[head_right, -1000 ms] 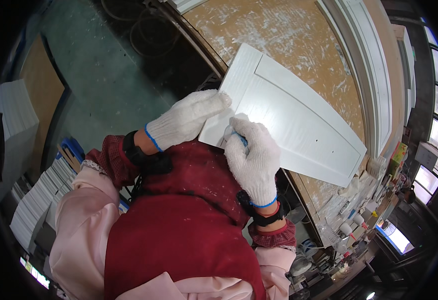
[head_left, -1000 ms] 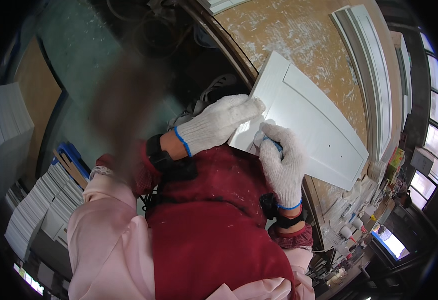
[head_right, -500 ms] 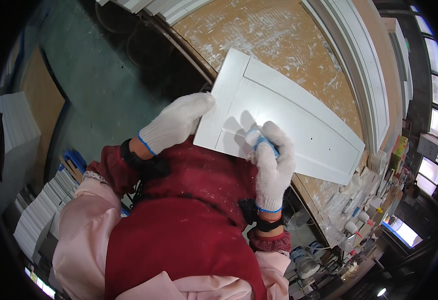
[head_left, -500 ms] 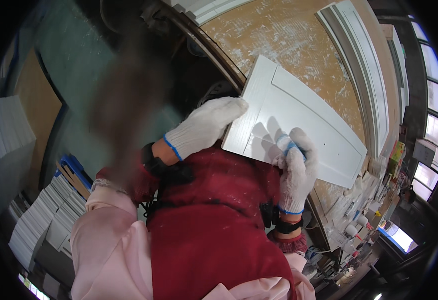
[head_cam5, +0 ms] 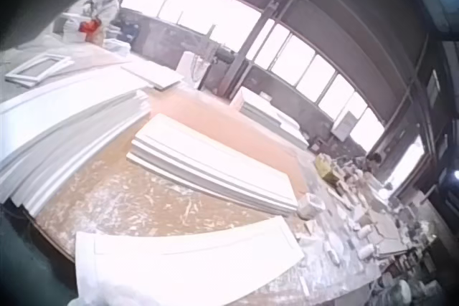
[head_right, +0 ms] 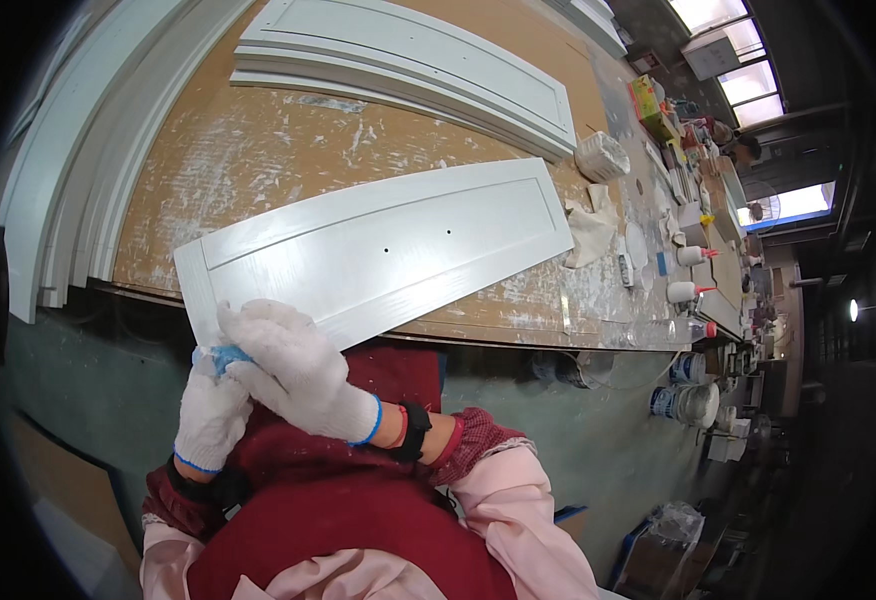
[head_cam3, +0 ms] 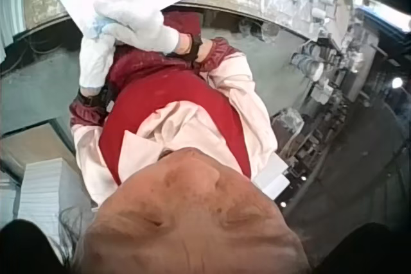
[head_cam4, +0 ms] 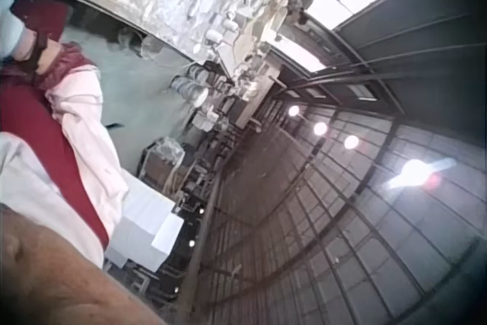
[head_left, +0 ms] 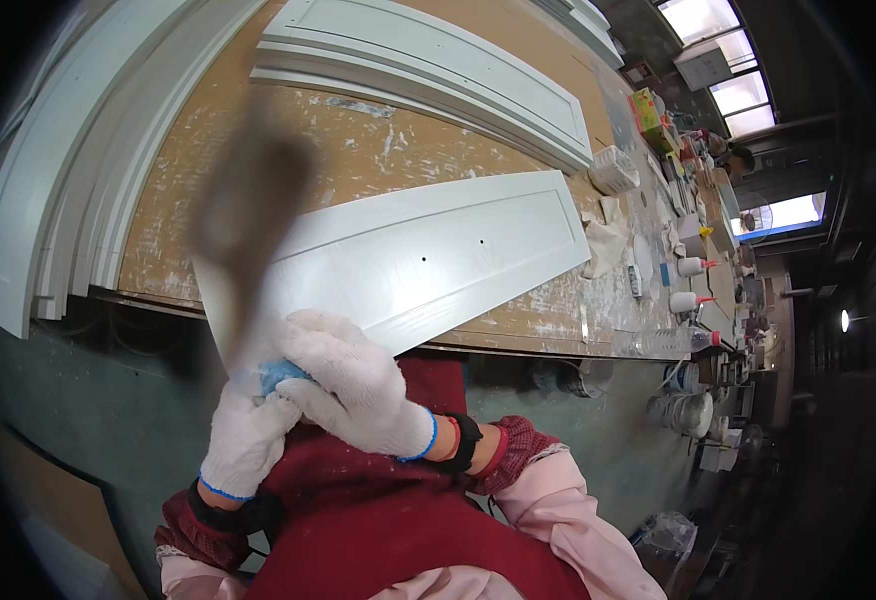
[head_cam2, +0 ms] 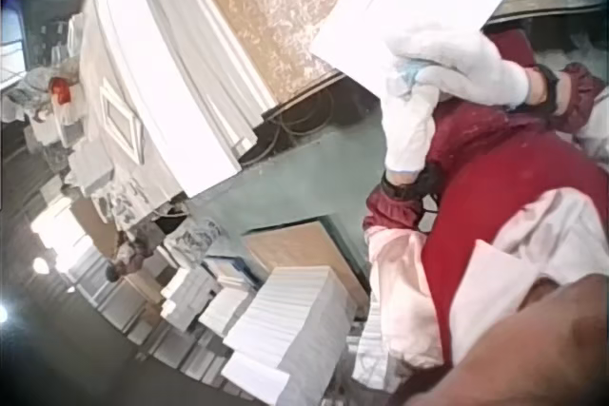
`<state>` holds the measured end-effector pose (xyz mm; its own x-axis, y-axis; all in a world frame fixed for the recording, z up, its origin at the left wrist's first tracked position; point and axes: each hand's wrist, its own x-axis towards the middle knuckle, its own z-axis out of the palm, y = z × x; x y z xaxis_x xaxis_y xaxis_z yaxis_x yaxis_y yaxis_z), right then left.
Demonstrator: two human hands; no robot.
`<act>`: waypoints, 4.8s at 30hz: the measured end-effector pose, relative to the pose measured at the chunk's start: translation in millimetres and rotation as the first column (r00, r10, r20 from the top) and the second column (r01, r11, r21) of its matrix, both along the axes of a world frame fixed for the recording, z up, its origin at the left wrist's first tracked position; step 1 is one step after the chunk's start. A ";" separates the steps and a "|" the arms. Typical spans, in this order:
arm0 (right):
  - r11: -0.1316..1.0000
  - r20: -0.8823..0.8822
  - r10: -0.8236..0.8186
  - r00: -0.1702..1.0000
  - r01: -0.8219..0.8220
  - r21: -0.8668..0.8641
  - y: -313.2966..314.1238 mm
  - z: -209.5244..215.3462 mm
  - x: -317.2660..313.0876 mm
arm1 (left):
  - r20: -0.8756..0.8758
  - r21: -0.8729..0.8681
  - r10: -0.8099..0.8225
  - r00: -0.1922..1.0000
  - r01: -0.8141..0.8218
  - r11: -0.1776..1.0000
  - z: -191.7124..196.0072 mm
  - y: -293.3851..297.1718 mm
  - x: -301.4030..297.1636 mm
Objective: Cleaning and wiping down white wooden furniture panels at a factory workbench using a sponge block and a cloth.
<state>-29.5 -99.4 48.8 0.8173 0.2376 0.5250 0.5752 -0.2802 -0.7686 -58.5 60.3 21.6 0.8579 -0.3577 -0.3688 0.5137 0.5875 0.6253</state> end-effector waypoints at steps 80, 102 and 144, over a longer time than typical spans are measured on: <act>0.721 -0.129 -0.006 0.992 -0.085 -0.687 48.2 -24.8 84.0 | 0.243 0.716 0.099 0.965 -0.248 0.652 -52.1 31.7 26.8; -0.108 0.439 -0.869 0.229 0.777 -0.620 -512.9 97.2 19.4 | 0.015 0.373 0.084 0.996 -0.084 0.924 -50.3 31.9 25.5; 0.554 -0.435 0.788 0.435 -0.195 0.809 135.0 33.9 228.8 | 0.491 -0.021 0.810 0.320 -0.925 0.378 49.6 139.9 59.7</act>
<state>199.3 35.6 82.7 0.7706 0.6359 0.0439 -0.3710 0.5034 -0.7803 1.3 200.2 71.2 0.6805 0.7248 0.1071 -0.5059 0.3591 0.7843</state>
